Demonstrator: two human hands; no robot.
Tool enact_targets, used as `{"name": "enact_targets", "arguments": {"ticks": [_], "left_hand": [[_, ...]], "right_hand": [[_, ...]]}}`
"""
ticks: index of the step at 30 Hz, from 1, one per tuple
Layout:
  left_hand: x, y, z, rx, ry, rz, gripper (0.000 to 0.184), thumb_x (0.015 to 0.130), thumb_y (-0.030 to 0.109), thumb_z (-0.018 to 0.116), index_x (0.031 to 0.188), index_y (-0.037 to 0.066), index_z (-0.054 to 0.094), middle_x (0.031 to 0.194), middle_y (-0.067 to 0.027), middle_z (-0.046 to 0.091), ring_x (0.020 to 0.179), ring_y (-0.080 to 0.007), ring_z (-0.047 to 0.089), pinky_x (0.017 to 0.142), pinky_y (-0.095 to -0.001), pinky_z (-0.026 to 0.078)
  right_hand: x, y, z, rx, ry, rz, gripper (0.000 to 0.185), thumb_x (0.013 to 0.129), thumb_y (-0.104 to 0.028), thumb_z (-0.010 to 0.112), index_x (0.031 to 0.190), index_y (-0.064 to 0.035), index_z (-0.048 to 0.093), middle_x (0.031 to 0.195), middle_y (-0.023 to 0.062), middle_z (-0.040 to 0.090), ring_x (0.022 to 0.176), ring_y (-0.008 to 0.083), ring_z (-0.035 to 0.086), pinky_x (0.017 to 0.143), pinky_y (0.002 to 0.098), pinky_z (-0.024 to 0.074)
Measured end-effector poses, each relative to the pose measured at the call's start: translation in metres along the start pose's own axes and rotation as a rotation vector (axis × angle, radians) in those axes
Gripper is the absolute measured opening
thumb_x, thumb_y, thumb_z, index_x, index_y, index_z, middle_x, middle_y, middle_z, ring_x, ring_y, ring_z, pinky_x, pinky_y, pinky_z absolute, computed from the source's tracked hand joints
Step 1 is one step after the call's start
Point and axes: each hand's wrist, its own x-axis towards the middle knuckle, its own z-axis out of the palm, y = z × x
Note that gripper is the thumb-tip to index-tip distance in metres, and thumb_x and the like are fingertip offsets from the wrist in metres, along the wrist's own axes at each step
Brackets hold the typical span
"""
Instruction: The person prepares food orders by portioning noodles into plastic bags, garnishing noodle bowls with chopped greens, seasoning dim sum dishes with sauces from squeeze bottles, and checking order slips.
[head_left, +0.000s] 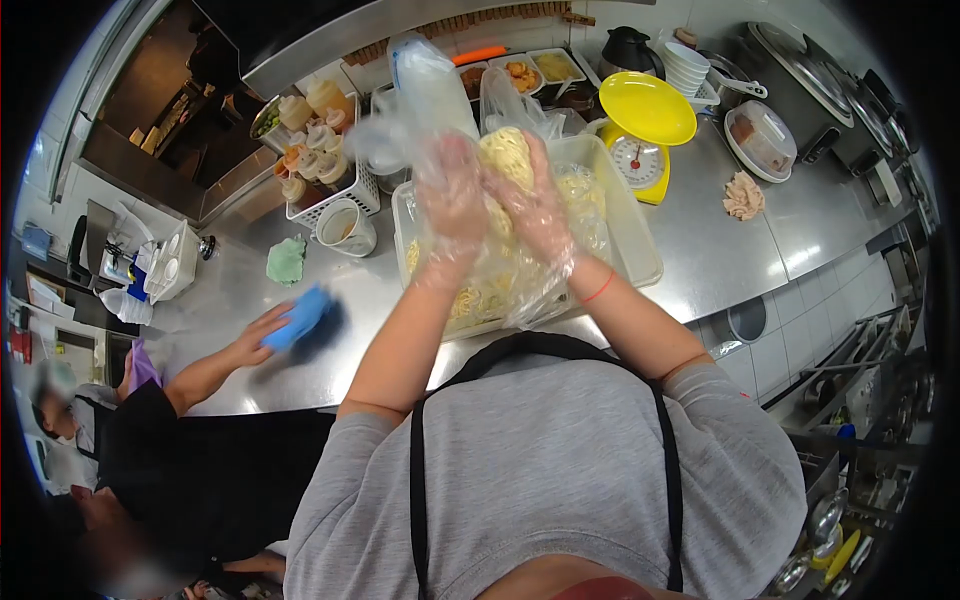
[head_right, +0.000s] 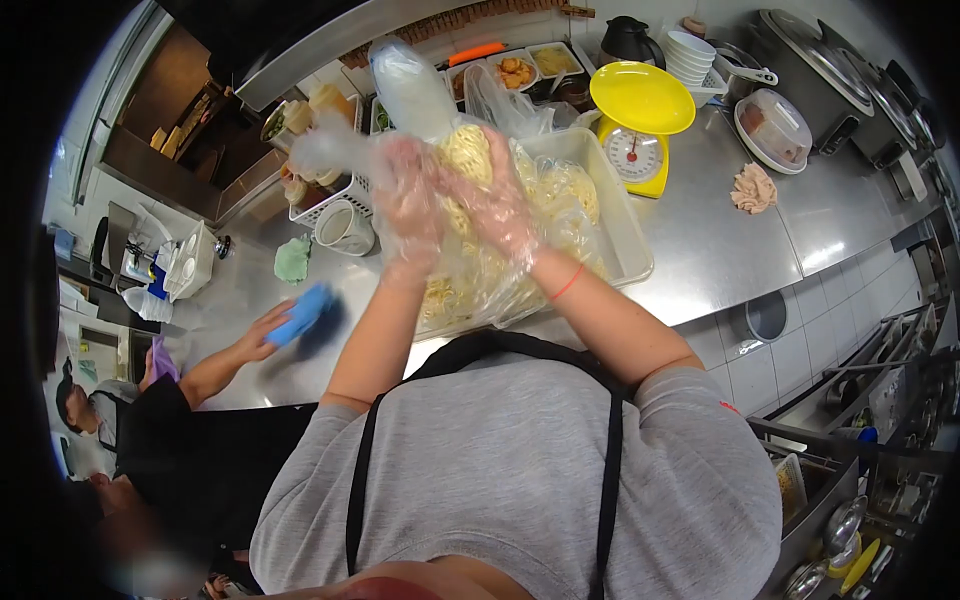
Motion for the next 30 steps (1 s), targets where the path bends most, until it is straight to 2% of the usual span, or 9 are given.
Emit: {"name": "enact_targets", "arguments": {"ticks": [2,6,7,10,12,20,24,26,30], "left_hand": [[0.016,0.005,-0.002,-0.167,-0.058,-0.209,0.023,0.083,0.009,0.053,0.104,0.000,0.050,0.090,-0.0083,0.054,0.079,-0.0178,0.051,0.067,-0.0291,0.041],[0.043,0.019,0.001,-0.490,-0.238,-0.919,0.027,0.079,0.004,0.053,0.106,-0.001,0.052,0.096,-0.0196,0.058,0.086,-0.0331,0.055,0.077,-0.0375,0.043],[0.040,0.012,-0.002,-0.486,-0.234,-0.920,0.027,0.079,0.004,0.053,0.106,-0.001,0.052,0.096,-0.0196,0.058,0.086,-0.0331,0.055,0.077,-0.0375,0.043],[0.037,0.009,-0.014,0.489,-0.876,0.043,0.031,0.082,0.011,0.054,0.112,0.003,0.049,0.101,-0.0095,0.057,0.091,-0.0250,0.054,0.082,-0.0342,0.042],[0.054,0.027,-0.014,0.319,-1.012,-0.133,0.030,0.079,0.011,0.055,0.108,0.003,0.049,0.108,-0.0133,0.053,0.100,-0.0315,0.049,0.086,-0.0379,0.039],[0.063,0.081,-0.054,0.296,-0.965,0.205,0.022,0.078,0.015,0.059,0.097,0.005,0.053,0.087,-0.0104,0.056,0.085,-0.0267,0.056,0.081,-0.0356,0.043],[0.056,0.103,-0.045,-0.241,-0.837,-0.656,0.032,0.079,0.027,0.065,0.100,0.003,0.057,0.101,-0.0061,0.055,0.092,-0.0134,0.052,0.082,-0.0270,0.043],[0.041,0.066,-0.022,-0.537,-0.171,-0.869,0.030,0.076,0.021,0.068,0.093,0.000,0.057,0.097,-0.0082,0.056,0.086,-0.0129,0.054,0.073,-0.0242,0.045],[0.014,0.035,-0.020,-0.448,0.133,-0.773,0.022,0.074,0.016,0.069,0.085,0.000,0.058,0.075,-0.0030,0.058,0.067,-0.0085,0.053,0.059,-0.0216,0.043]], "right_hand": [[0.016,0.003,-0.011,-0.693,-0.113,-0.231,0.061,0.082,-0.014,0.058,0.131,-0.0047,0.024,0.119,0.0127,0.040,0.112,0.0186,0.040,0.095,0.0336,0.0333],[0.014,-0.085,0.002,-0.927,-0.027,-0.868,0.062,0.078,-0.017,0.061,0.130,-0.0097,0.029,0.125,0.0168,0.038,0.121,0.0218,0.033,0.100,0.0391,0.0279],[0.009,-0.106,0.011,-1.287,-0.171,-0.864,0.061,0.076,-0.019,0.062,0.129,-0.0133,0.033,0.129,0.0144,0.036,0.123,0.0224,0.031,0.100,0.0407,0.0269],[0.021,-0.104,0.007,-1.831,-0.255,-0.942,0.047,0.077,-0.025,0.059,0.121,-0.0202,0.045,0.124,0.0087,0.044,0.115,0.0254,0.042,0.093,0.0404,0.0358],[0.035,-0.106,0.001,-1.906,-0.670,-0.139,0.035,0.081,-0.026,0.053,0.115,-0.0157,0.050,0.108,0.0060,0.057,0.096,0.0290,0.055,0.080,0.0383,0.0443],[0.039,-0.125,-0.064,-1.251,-0.837,-0.016,0.031,0.087,-0.030,0.049,0.107,-0.0061,0.055,0.097,0.0106,0.061,0.091,0.0227,0.058,0.078,0.0324,0.0464],[0.027,-0.077,-0.047,-0.299,-0.467,0.299,0.035,0.085,-0.027,0.056,0.114,-0.0085,0.053,0.105,0.0048,0.059,0.096,0.0134,0.055,0.084,0.0266,0.0441],[0.007,-0.021,-0.021,0.313,-0.267,0.307,0.032,0.085,-0.028,0.056,0.112,-0.0108,0.054,0.103,0.0034,0.058,0.090,0.0121,0.056,0.079,0.0241,0.0441],[0.014,0.038,-0.014,-0.233,-0.434,0.371,0.029,0.085,-0.028,0.055,0.105,-0.0072,0.058,0.100,0.0046,0.060,0.092,0.0155,0.056,0.073,0.0291,0.0446]]}}
